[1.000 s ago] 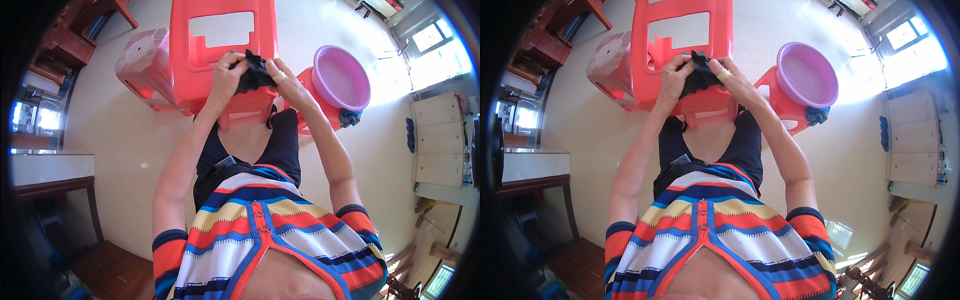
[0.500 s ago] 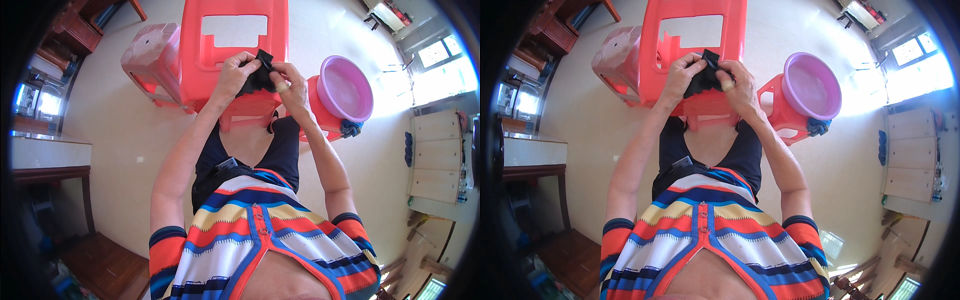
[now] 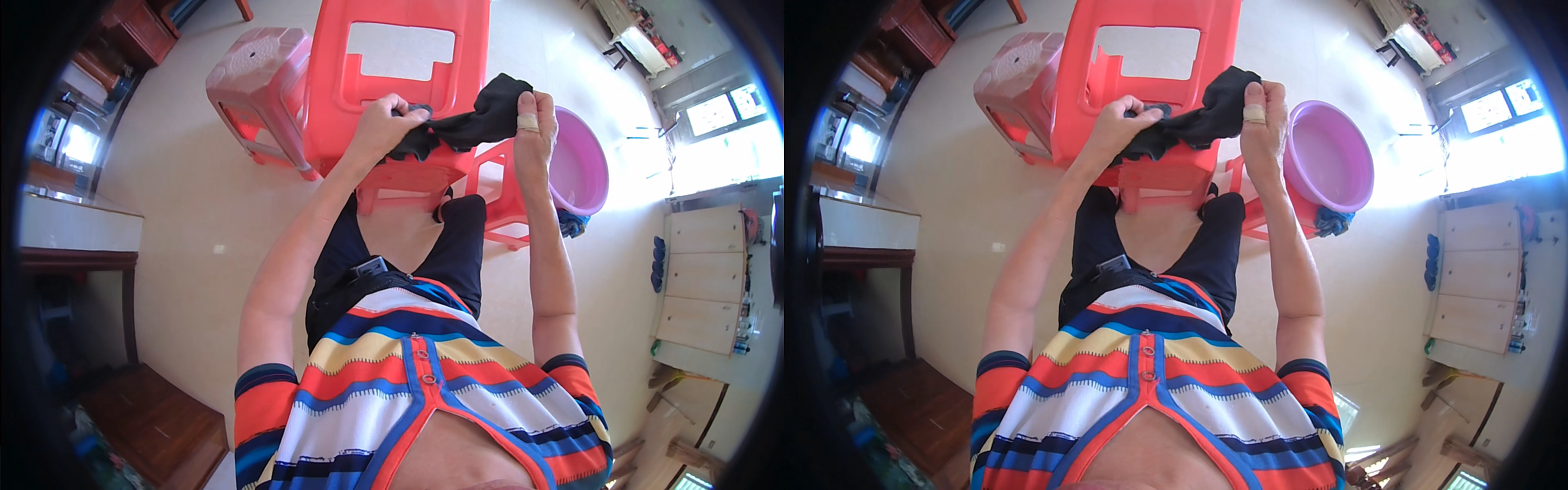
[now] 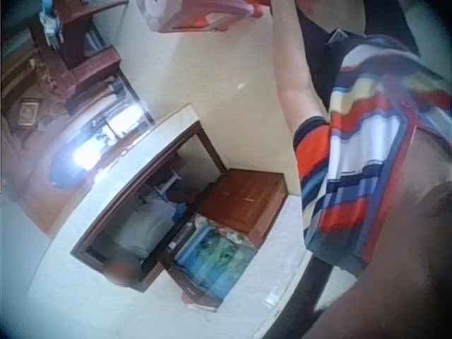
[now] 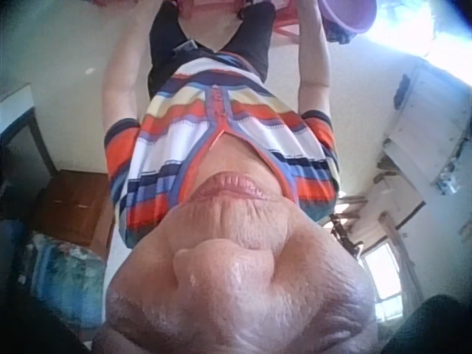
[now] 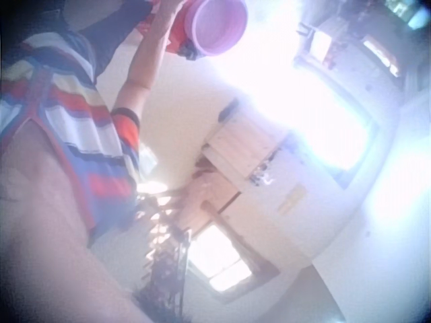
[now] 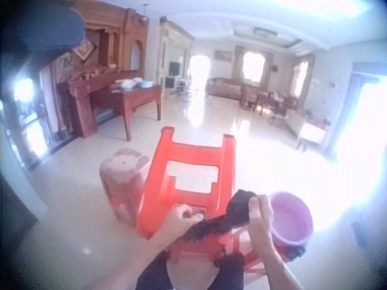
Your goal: The person cleans plastic stools by wiping them with a damp cloth, dipping the cloth in a basin of water several times to rinse it and then continuing to wipe different parts of the stools.
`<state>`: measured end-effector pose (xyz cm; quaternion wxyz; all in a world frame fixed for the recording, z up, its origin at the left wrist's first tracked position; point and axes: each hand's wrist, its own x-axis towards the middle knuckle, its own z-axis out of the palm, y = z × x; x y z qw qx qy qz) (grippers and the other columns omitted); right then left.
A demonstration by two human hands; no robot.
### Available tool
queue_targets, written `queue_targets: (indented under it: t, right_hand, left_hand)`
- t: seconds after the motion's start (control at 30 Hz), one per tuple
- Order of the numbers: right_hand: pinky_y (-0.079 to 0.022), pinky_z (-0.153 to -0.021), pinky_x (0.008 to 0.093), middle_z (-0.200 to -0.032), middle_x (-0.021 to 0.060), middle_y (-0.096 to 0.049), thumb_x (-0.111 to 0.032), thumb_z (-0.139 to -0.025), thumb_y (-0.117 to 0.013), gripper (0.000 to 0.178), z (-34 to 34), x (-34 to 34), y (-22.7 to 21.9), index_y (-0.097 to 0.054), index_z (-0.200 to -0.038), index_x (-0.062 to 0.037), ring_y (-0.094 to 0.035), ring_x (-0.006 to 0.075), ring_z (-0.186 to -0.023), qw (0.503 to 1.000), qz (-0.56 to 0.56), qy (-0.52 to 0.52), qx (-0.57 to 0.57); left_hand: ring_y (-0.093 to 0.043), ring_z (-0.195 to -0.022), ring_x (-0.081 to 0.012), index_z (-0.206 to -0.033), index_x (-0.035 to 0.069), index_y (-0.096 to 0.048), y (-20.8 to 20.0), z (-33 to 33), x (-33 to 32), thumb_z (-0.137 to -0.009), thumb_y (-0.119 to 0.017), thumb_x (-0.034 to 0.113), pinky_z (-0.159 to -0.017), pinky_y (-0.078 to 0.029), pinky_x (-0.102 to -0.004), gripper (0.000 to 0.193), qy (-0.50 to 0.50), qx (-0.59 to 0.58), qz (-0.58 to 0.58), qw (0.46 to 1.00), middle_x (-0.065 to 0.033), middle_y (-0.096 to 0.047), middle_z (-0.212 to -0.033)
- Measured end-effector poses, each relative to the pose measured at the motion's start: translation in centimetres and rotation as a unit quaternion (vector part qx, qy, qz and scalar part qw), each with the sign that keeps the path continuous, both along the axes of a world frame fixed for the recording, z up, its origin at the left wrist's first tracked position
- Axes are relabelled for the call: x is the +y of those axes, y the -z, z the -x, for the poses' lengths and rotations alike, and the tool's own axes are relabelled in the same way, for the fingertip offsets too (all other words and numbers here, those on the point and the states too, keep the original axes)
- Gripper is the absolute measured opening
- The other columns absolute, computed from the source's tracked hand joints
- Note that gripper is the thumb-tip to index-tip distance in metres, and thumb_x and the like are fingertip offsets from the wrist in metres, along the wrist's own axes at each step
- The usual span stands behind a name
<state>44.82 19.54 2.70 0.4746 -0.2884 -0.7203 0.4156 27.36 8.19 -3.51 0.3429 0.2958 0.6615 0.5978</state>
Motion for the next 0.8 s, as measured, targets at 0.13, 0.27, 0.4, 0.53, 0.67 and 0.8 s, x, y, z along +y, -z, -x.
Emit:
queue_targets:
  t: [0.13,0.27,0.4,0.53,0.67,0.8]
  right_hand:
    - [-0.043,-0.069,0.0299,-0.078,0.0081,-0.054,-0.026,-0.094,-0.048,0.026,0.3,-0.8,-0.9,-0.051,-0.095,-0.0003,-0.05,0.0134,-0.073,0.995,-0.051,-0.029,-0.081]
    - [-0.044,-0.071,0.029,-0.083,0.0084,-0.058,-0.022,-0.092,-0.052,0.021,1.3,-0.5,-1.1,-0.054,-0.097,-0.0019,-0.053,0.0142,-0.076,0.983,-0.025,-0.159,-0.092]
    - [-0.047,-0.068,0.031,-0.086,0.0118,-0.062,-0.017,-0.09,-0.053,0.014,2.3,-0.5,-0.8,-0.057,-0.095,-0.0042,-0.06,0.0223,-0.074,0.966,-0.193,-0.152,-0.081]
    - [-0.047,-0.064,0.0366,-0.071,0.0155,-0.06,-0.02,-0.091,-0.053,0.018,1.8,-0.5,-1.0,-0.053,-0.092,-0.0029,-0.06,0.0286,-0.068,0.977,-0.128,-0.073,-0.156]
    - [-0.043,-0.056,0.0363,-0.062,0.0164,-0.055,-0.024,-0.092,-0.053,0.022,1.0,-0.4,-0.2,-0.05,-0.089,-0.0026,-0.053,0.0278,-0.055,0.975,-0.104,-0.086,-0.175]
    - [-0.041,-0.058,0.0293,-0.067,0.0053,-0.054,-0.026,-0.091,-0.055,0.026,0.3,1.3,0.7,-0.054,-0.088,0.0,-0.048,0.0127,-0.062,0.992,0.002,-0.085,-0.091]
  left_hand:
    - [-0.057,-0.086,-0.0302,-0.095,0.003,-0.059,-3.4,-1.9,-0.3,-0.074,-0.067,0.022,-0.078,-0.045,-0.036,0.029,-0.105,0.371,0.06,0.921,-0.0141,-0.056,-0.092]
    - [-0.059,-0.082,-0.0211,-0.105,0.002,-0.059,-5.2,-2.1,-0.4,-0.075,-0.066,0.019,-0.073,-0.047,-0.0309,0.035,0.061,0.259,-0.033,0.964,-0.0101,-0.058,-0.093]
    - [-0.058,-0.064,-0.0077,-0.104,0.002,-0.06,-5.3,-2.8,-0.2,-0.078,-0.065,0.016,-0.054,-0.049,-0.0206,0.031,0.184,-0.025,-0.095,0.978,-0.0044,-0.062,-0.084]
    - [-0.056,-0.066,-0.0069,-0.093,0.001,-0.063,-4.7,-2.9,0.0,-0.08,-0.066,0.017,-0.057,-0.046,-0.0215,0.021,0.151,-0.05,-0.121,0.98,-0.002,-0.061,-0.078]
    - [-0.055,-0.067,-0.008,-0.083,0.001,-0.065,-4.0,-0.9,0.1,-0.077,-0.068,0.018,-0.061,-0.045,-0.0232,0.018,0.115,0.055,-0.104,0.986,-0.0022,-0.06,-0.073]
    - [-0.057,-0.073,-0.0058,-0.102,0.003,-0.062,-3.9,-1.0,0.0,-0.078,-0.068,0.01,-0.066,-0.047,-0.0205,0.026,0.067,0.171,-0.126,0.975,0.0,-0.06,-0.083]
